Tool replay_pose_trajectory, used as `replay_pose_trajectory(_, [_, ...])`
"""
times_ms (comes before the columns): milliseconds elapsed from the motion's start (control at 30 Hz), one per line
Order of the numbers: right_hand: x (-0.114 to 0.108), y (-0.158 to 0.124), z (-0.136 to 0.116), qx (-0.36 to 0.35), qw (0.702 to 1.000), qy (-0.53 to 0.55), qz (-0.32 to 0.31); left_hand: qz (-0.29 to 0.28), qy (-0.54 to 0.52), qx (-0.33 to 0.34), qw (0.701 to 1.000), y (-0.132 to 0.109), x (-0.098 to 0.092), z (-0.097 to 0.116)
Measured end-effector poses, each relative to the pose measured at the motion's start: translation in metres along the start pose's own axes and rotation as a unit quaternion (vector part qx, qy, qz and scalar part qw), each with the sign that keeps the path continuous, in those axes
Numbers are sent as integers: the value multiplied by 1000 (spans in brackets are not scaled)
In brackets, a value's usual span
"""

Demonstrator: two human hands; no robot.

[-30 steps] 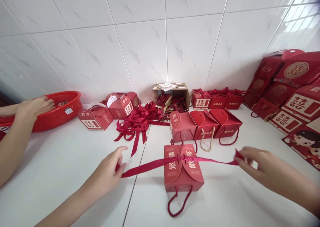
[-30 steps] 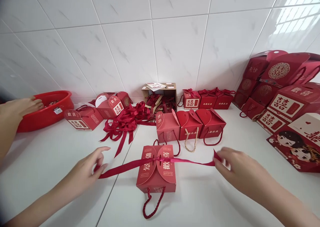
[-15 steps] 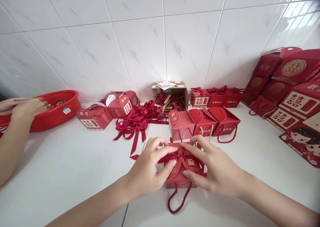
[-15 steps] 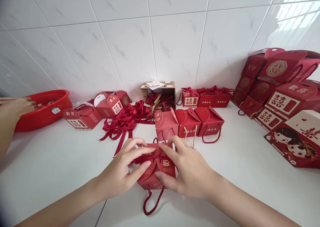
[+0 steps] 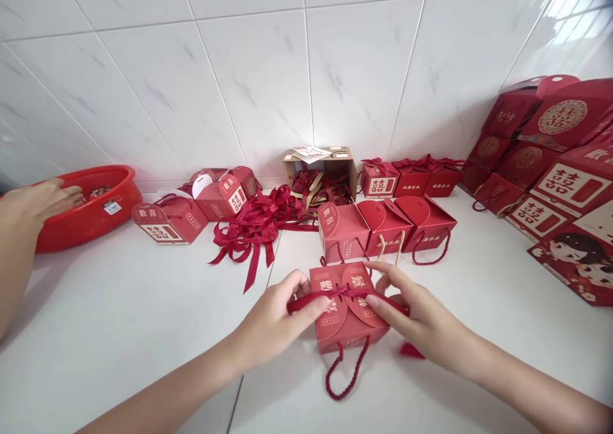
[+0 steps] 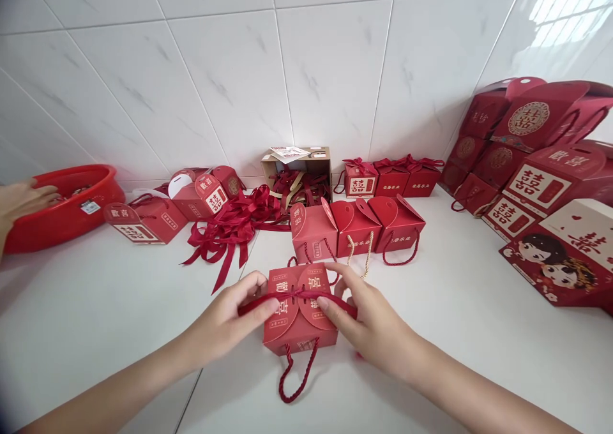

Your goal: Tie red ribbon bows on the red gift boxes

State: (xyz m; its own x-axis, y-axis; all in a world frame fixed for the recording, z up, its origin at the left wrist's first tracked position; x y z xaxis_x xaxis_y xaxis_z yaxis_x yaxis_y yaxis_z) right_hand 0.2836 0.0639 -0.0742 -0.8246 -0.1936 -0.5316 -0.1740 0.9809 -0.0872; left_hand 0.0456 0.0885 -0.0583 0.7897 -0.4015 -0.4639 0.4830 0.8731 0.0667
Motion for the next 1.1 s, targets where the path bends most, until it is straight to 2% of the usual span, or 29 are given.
replay_pose_trajectory(100, [-15,-3,8,21,998,48,-22,28,10,-29,999,3,-20,-4])
replay_pose_trajectory(167, [-25,-6,11,4,999,39,-31,3,16,-80,997,6,-31,-5])
replay_pose_trajectory(267, [-30,-8,14,-9,997,34,-75,-118,23,-144,982,11,-41,-4])
replay_pose_trajectory(367, [-29,-7,13,-20,996,57,-70,-238,7,-120,964,18,-46,-4])
replay_pose_trajectory(467, [-31,-9,7,-108,994,5,-30,-370,-53,-100,922,22,-51,-3])
replay_pose_trajectory(533, [-33,-13,1,-171,983,-63,-24,-414,-108,-101,898,22,-53,0])
replay_pose_trajectory(600, [-33,-16,-3,-197,971,-137,14,-398,-152,-83,901,19,-53,7])
replay_pose_trajectory(700, [-28,-11,-7,-206,941,-206,173,-325,-170,-50,929,12,-48,20])
replay_pose_trajectory(767, [-23,-5,-10,-233,913,-198,271,-282,-158,-33,946,5,-41,29])
replay_pose_trajectory(833, [-19,2,-15,-276,898,-151,308,-228,-141,-7,963,0,-33,37])
replay_pose_trajectory(900, [-15,6,-22,-313,902,-79,288,-152,-126,28,980,-5,-24,45])
replay_pose_trajectory(967, [-12,7,-29,-329,915,-6,232,-68,-111,57,990,-8,-16,50])
replay_pose_trajectory(1033, [-9,4,-37,-310,933,49,175,-3,-79,76,994,-10,-9,53])
replay_pose_trajectory(1100, [-5,1,-43,-255,956,86,119,39,-18,111,993,-11,-1,52])
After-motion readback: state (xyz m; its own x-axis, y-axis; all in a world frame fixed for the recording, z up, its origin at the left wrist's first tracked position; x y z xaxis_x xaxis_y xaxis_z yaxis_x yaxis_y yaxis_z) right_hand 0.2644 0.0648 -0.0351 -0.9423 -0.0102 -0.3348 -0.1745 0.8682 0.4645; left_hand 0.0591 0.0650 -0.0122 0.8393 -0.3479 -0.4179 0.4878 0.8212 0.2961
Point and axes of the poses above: each hand's wrist, its own y-axis towards the middle knuckle, its own x-axis out of the palm, z = x × y, the point moved 1 cm from there along y, towards the middle knuckle, and after that the axes turned 13 degrees about x, right-handed, at the moved point
